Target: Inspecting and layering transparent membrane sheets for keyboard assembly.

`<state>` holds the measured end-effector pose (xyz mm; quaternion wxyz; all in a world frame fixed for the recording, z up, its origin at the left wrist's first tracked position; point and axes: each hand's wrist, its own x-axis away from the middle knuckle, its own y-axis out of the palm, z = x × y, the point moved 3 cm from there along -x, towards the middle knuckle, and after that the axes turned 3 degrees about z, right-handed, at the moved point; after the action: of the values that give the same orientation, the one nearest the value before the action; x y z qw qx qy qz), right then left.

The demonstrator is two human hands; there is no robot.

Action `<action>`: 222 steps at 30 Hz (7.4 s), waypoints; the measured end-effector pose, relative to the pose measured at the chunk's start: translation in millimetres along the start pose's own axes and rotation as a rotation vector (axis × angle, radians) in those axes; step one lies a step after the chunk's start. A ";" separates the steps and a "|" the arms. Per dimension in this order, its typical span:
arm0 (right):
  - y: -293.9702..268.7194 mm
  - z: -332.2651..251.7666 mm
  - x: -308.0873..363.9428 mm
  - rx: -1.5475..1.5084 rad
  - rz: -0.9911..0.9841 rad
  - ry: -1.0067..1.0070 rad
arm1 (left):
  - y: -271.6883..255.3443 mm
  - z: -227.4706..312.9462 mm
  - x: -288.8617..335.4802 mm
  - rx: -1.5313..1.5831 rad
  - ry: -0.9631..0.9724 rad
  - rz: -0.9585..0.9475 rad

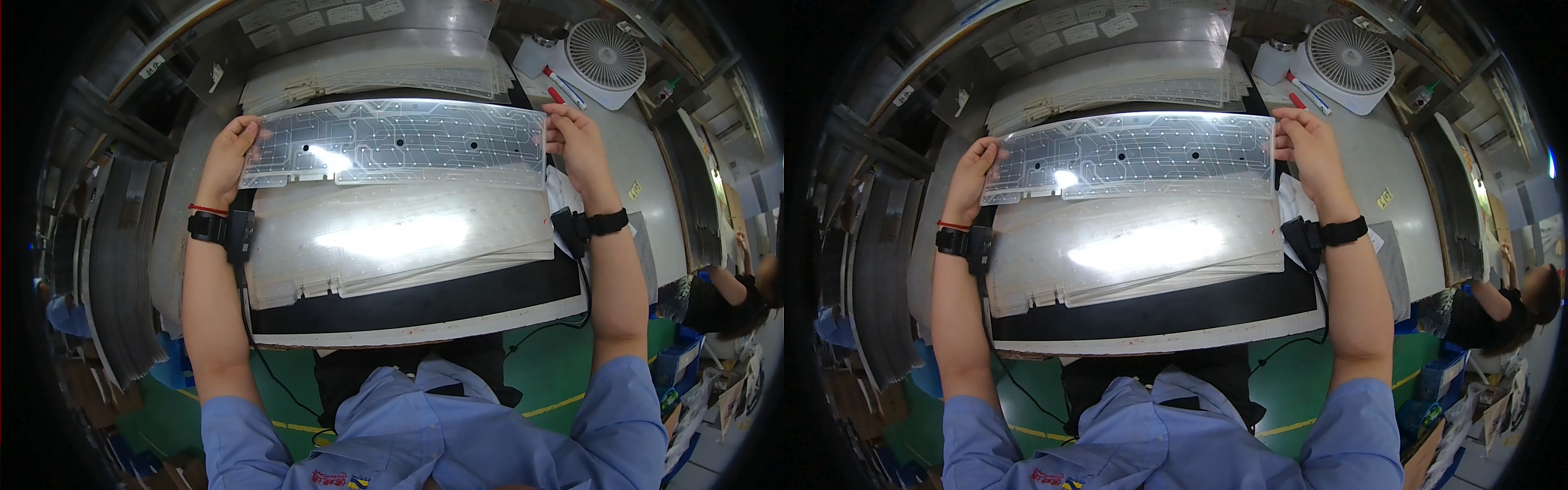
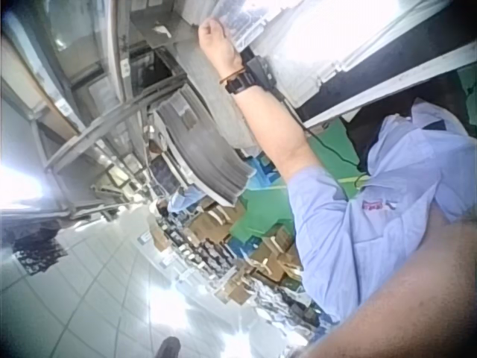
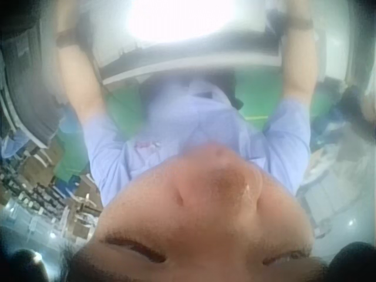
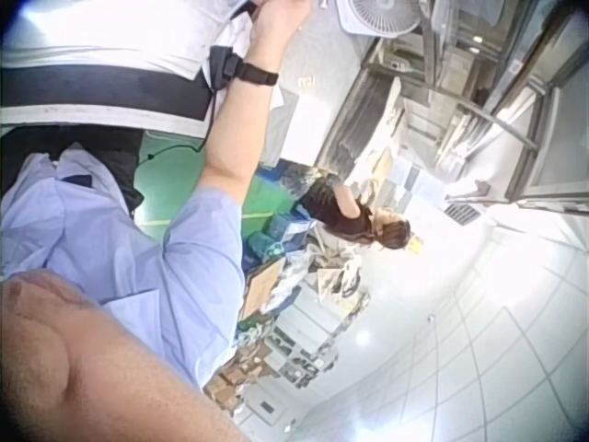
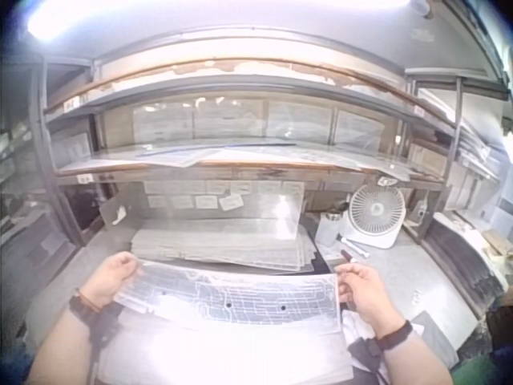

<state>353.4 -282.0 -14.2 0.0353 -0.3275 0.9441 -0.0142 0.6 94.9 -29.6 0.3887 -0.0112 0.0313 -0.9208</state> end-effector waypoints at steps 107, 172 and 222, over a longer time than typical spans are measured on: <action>7.4 -3.9 5.4 0.056 -0.113 0.007 | 1.8 4.9 4.6 0.043 0.005 0.073; 8.2 -6.1 7.0 0.128 -0.082 -0.055 | 0.8 5.6 3.9 0.007 0.019 0.089; 26.9 -10.7 20.9 0.347 -0.339 -0.115 | 6.3 11.0 4.7 0.354 0.016 0.254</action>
<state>319.6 -273.8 -6.1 0.1420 -0.4705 0.8555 -0.1630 2.3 86.7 -19.1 0.4973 0.0686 -0.1264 -0.8556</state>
